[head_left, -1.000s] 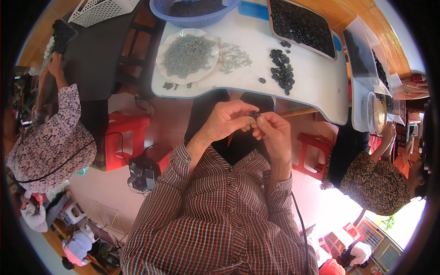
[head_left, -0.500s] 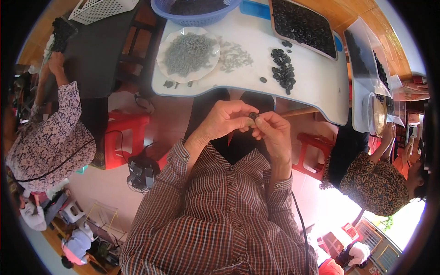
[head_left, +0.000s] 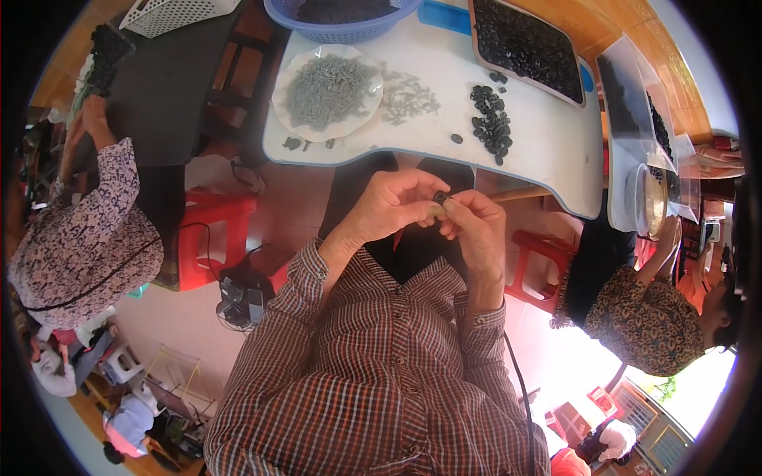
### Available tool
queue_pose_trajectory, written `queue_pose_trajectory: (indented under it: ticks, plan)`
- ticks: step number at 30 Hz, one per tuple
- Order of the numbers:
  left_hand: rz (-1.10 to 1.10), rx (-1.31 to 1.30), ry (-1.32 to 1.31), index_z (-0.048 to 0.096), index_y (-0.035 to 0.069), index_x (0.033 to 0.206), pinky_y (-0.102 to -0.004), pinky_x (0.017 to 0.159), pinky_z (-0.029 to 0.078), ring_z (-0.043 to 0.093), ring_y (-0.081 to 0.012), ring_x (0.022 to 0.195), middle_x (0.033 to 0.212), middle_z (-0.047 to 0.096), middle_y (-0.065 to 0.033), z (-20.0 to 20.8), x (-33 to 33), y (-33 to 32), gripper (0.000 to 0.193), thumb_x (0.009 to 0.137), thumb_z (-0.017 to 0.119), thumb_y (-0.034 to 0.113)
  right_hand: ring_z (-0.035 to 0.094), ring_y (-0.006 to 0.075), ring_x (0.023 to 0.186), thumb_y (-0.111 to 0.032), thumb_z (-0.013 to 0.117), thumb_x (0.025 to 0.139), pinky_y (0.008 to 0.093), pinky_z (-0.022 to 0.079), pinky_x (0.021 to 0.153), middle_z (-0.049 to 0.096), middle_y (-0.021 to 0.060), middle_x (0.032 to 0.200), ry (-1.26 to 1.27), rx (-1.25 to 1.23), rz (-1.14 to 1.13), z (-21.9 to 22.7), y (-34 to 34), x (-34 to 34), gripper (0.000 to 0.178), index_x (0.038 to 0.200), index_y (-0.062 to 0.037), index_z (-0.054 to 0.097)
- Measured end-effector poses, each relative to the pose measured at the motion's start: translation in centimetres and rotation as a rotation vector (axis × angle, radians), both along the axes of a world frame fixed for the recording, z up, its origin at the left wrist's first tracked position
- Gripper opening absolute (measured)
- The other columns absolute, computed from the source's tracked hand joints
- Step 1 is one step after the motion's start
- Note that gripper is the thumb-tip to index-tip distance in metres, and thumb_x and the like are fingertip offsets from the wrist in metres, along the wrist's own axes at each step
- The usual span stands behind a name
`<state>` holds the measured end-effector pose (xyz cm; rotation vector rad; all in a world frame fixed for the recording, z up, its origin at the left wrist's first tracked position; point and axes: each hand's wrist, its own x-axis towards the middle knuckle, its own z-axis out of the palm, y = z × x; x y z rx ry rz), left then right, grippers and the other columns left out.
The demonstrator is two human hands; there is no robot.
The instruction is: The person sorts small plastic or rubber manufacturing components by hand, placing them into trays and baskets on a sorting table.
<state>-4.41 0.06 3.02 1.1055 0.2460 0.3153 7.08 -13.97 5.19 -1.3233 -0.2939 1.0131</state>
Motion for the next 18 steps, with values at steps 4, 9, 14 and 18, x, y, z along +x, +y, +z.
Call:
queue_pose_trajectory:
  ticks: [4, 9, 14, 18]
  plan:
    - [-0.050, 0.038, 0.018, 0.062, -0.003, 0.109, -0.0204, 0.063, 0.052, 0.061, -0.0078, 0.070, 0.084, 0.066, -0.0047, -0.2, -0.2, 0.4, 0.023, 0.087, 0.065, 0.000, 0.057, 0.0077, 0.058, -0.009, 0.063, 0.089, 0.0187, 0.043, 0.052, 0.065, 0.0054, 0.075, -0.071, -0.049, 0.013, 0.5, 0.2, -0.2, 0.011, 0.089, 0.0012, 0.065]
    - [-0.046, 0.005, 0.057, 0.063, -0.003, 0.109, -0.0207, 0.063, 0.052, 0.061, -0.0079, 0.069, 0.085, 0.066, -0.0054, -0.2, -0.4, 0.7, 0.023, 0.086, 0.066, 0.002, 0.059, 0.0088, 0.059, -0.011, 0.061, 0.091, 0.0198, 0.046, 0.053, 0.066, 0.0065, 0.077, -0.059, -0.011, 0.048, 0.3, 0.2, -0.2, 0.013, 0.091, 0.0012, 0.065]
    - [-0.048, -0.024, 0.078, 0.063, -0.004, 0.109, -0.0211, 0.063, 0.052, 0.061, -0.0082, 0.069, 0.086, 0.067, -0.0067, -0.4, -0.6, 0.8, 0.024, 0.086, 0.067, 0.003, 0.060, 0.0100, 0.061, -0.013, 0.061, 0.093, 0.0206, 0.048, 0.054, 0.067, 0.0073, 0.079, 0.038, 0.065, 0.107, -0.8, 0.1, 0.4, 0.014, 0.092, 0.0007, 0.063]
    - [-0.069, -0.067, 0.050, 0.063, -0.004, 0.109, -0.0211, 0.062, 0.051, 0.062, -0.0089, 0.069, 0.086, 0.068, -0.0072, -0.3, -0.5, 0.8, 0.024, 0.086, 0.067, 0.003, 0.060, 0.0099, 0.059, -0.014, 0.064, 0.091, 0.0195, 0.047, 0.051, 0.066, 0.0071, 0.077, 0.173, 0.132, 0.118, -1.6, 0.1, 0.6, 0.014, 0.087, -0.0011, 0.062]
